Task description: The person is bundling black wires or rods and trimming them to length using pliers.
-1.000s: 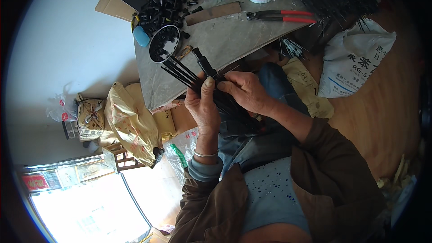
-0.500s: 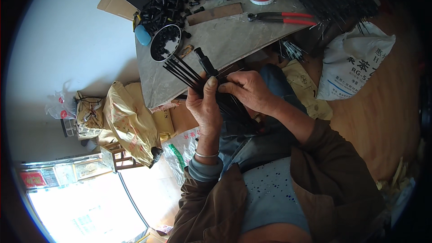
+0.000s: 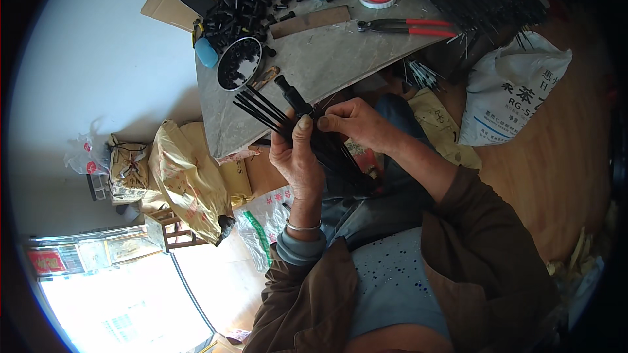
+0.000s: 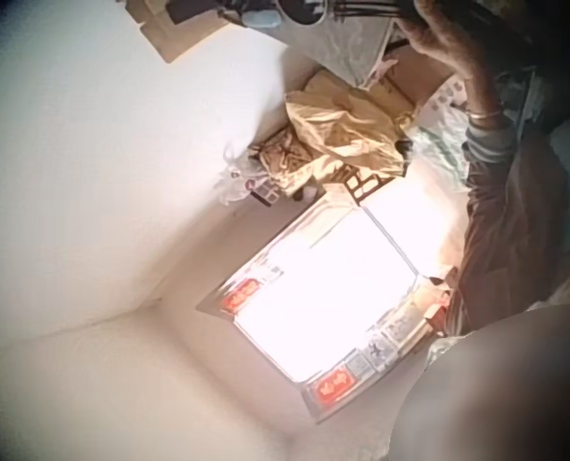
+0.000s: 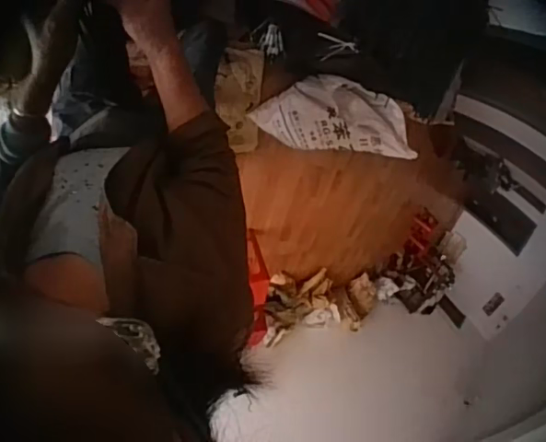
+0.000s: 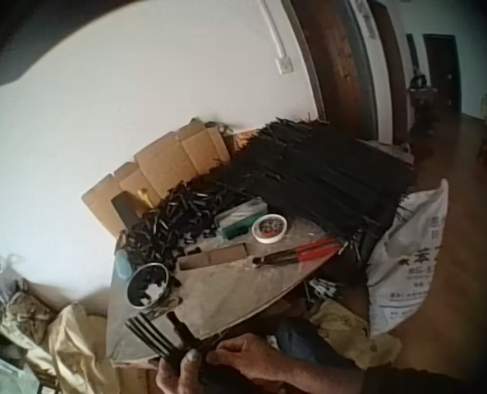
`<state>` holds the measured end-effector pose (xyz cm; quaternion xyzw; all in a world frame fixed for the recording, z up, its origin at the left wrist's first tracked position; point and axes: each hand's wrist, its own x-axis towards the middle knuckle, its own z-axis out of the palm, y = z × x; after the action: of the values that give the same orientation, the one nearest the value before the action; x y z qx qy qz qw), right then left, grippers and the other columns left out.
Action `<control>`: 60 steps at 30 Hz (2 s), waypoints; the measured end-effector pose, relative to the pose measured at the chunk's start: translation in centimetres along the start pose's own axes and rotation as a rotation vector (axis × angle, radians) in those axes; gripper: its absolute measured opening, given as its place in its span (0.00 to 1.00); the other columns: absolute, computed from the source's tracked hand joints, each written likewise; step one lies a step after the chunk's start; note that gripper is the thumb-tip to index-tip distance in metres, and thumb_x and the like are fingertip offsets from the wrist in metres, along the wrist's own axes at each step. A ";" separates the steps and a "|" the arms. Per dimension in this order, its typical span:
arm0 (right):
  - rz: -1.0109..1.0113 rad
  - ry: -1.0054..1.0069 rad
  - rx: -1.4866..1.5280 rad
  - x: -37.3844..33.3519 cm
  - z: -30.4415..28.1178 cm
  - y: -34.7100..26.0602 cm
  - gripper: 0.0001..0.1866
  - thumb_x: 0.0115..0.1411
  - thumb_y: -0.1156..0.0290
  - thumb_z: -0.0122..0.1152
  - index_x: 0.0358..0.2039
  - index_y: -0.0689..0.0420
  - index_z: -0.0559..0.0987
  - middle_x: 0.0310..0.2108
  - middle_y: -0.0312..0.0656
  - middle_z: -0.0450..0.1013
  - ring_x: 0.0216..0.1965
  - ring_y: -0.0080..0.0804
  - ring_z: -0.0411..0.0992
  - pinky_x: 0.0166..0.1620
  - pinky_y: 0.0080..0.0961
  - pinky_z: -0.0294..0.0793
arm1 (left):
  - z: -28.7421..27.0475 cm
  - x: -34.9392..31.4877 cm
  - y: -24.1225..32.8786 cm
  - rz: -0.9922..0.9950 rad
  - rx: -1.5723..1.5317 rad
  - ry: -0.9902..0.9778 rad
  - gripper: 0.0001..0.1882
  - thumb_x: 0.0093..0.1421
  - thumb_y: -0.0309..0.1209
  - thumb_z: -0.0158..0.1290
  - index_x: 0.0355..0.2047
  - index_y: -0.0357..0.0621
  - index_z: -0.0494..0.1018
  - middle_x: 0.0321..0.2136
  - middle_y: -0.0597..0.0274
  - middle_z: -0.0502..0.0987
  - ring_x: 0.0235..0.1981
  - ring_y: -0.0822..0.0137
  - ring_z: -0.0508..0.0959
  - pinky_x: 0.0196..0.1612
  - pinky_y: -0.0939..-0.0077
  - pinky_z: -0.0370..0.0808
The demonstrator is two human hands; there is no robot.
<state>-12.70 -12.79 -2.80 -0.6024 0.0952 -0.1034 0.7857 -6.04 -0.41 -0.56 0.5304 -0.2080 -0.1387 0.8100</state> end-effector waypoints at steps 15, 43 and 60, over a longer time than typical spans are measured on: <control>-0.133 0.132 -0.134 -0.7 1.5 -0.1 0.12 0.60 0.65 0.59 0.30 0.63 0.80 0.19 0.35 0.73 0.23 0.14 0.67 0.28 0.16 0.67 | -0.2 -0.2 -0.2 -0.034 -0.031 0.043 0.13 0.60 0.26 0.54 0.46 0.38 0.73 0.36 0.63 0.78 0.37 0.75 0.76 0.44 0.82 0.72; 0.003 0.082 -0.035 -0.9 1.1 -0.1 0.14 0.60 0.63 0.60 0.28 0.62 0.77 0.20 0.30 0.70 0.24 0.13 0.64 0.28 0.17 0.64 | -0.2 -0.7 0.7 -0.016 0.097 -0.010 0.12 0.59 0.26 0.56 0.43 0.38 0.75 0.35 0.65 0.78 0.37 0.77 0.74 0.43 0.83 0.71; 0.132 0.018 -0.008 -1.1 0.7 -1.2 0.12 0.59 0.60 0.62 0.27 0.55 0.77 0.22 0.26 0.68 0.25 0.11 0.64 0.27 0.12 0.64 | -0.4 0.1 2.2 -0.100 0.263 -0.129 0.13 0.58 0.30 0.58 0.43 0.37 0.75 0.33 0.68 0.77 0.35 0.78 0.73 0.41 0.83 0.70</control>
<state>-13.59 -12.14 -1.47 -0.5970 0.1422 -0.0563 0.7875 -5.78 0.76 1.28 0.6317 -0.2495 -0.1842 0.7104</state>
